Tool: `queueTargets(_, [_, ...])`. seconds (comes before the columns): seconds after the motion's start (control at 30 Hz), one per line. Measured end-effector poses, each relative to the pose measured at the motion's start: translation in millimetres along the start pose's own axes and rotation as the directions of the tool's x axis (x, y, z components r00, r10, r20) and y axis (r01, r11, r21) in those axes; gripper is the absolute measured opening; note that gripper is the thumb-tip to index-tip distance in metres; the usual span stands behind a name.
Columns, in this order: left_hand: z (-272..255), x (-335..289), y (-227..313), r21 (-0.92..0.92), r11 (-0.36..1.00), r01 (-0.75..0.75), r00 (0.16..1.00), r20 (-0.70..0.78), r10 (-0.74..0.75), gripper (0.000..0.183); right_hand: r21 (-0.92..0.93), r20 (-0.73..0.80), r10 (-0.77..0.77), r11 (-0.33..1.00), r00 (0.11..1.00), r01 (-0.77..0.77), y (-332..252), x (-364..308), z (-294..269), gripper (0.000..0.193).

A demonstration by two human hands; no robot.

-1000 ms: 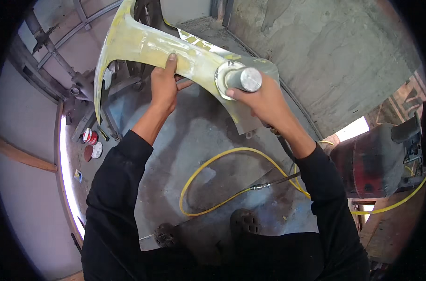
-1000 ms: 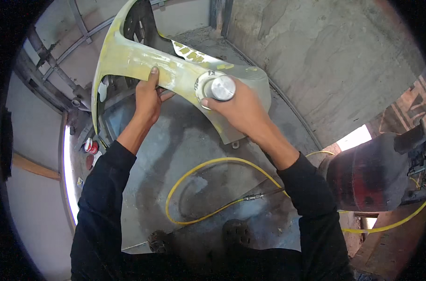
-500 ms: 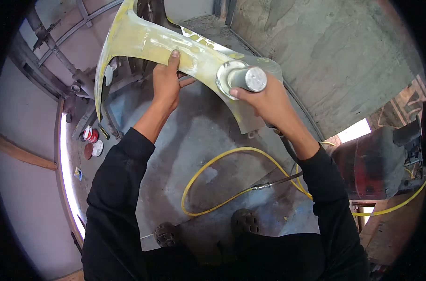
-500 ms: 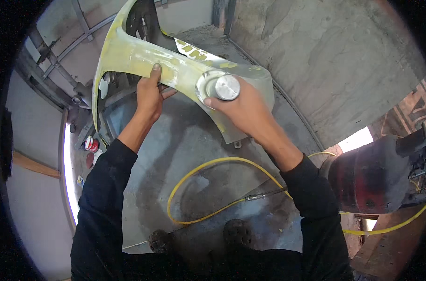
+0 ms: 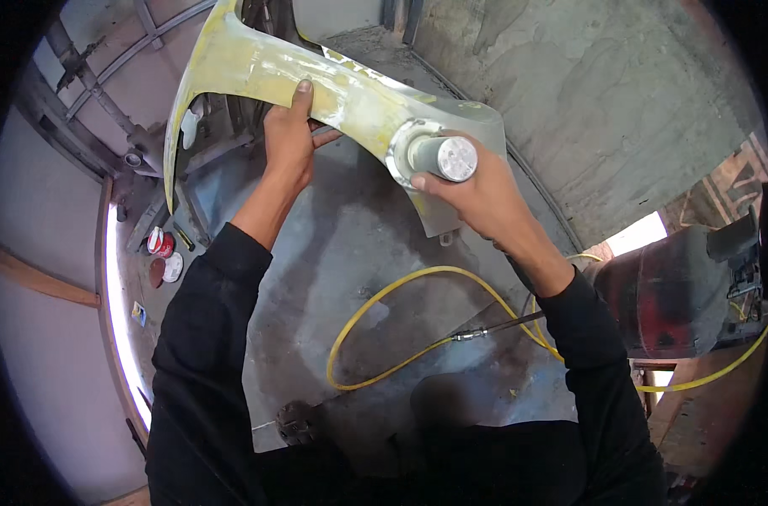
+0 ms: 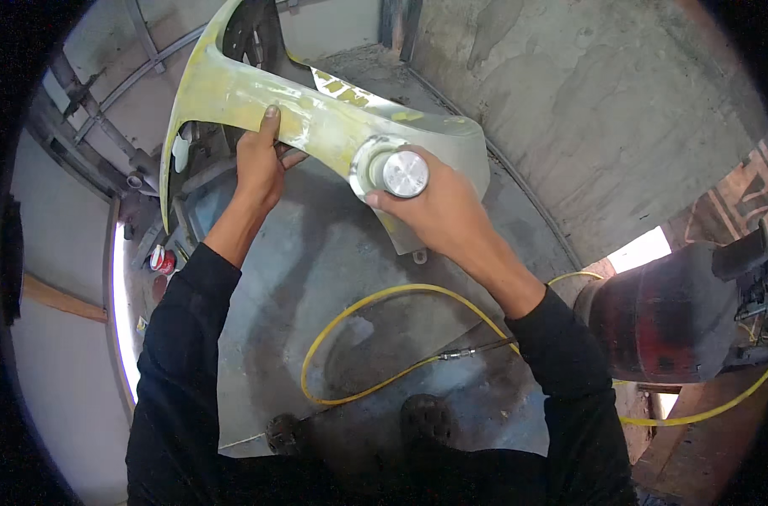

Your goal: The person sands a vehicle body panel using a rotary sander, wipes the surface by hand, and sands the panel again using the rotary sander.

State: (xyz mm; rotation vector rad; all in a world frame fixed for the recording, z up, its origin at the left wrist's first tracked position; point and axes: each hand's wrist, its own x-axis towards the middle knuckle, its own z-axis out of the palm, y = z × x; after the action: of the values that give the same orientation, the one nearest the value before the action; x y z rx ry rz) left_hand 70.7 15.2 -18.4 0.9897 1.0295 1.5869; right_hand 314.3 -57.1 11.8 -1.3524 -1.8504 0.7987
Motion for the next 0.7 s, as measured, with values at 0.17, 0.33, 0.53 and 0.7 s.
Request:
queueTargets(0.17, [11.2, -4.2, -3.0, -0.005, 1.0, 0.006, 1.0, -0.004, -0.006, 0.048, -0.019, -0.009, 0.012, 1.0, 1.0, -0.012, -12.1, 17.2, 0.4, 0.061])
queueTargets(0.33, [-1.0, 3.8, -1.6, 0.008, 1.0, -0.016, 1.0, -0.023, 0.017, 0.046, -0.028, -0.03, -0.066, 0.998, 0.997, 0.065, -7.7, 6.7, 6.7, 0.061])
queueTargets(0.53, [-2.0, 0.0, -2.4, -0.026, 1.0, -0.012, 1.0, 0.001, 0.012, 0.047, -0.011, 0.005, 0.011, 1.0, 1.0, -0.011, -4.7, 4.8, 5.2, 0.061])
queueTargets(0.7, [5.0, -6.6, -4.6, 0.008, 1.0, 0.016, 1.0, -0.002, -0.016, 0.05, 0.016, 0.025, -0.065, 0.998, 0.998, 0.065, -12.6, 22.7, 6.9, 0.06])
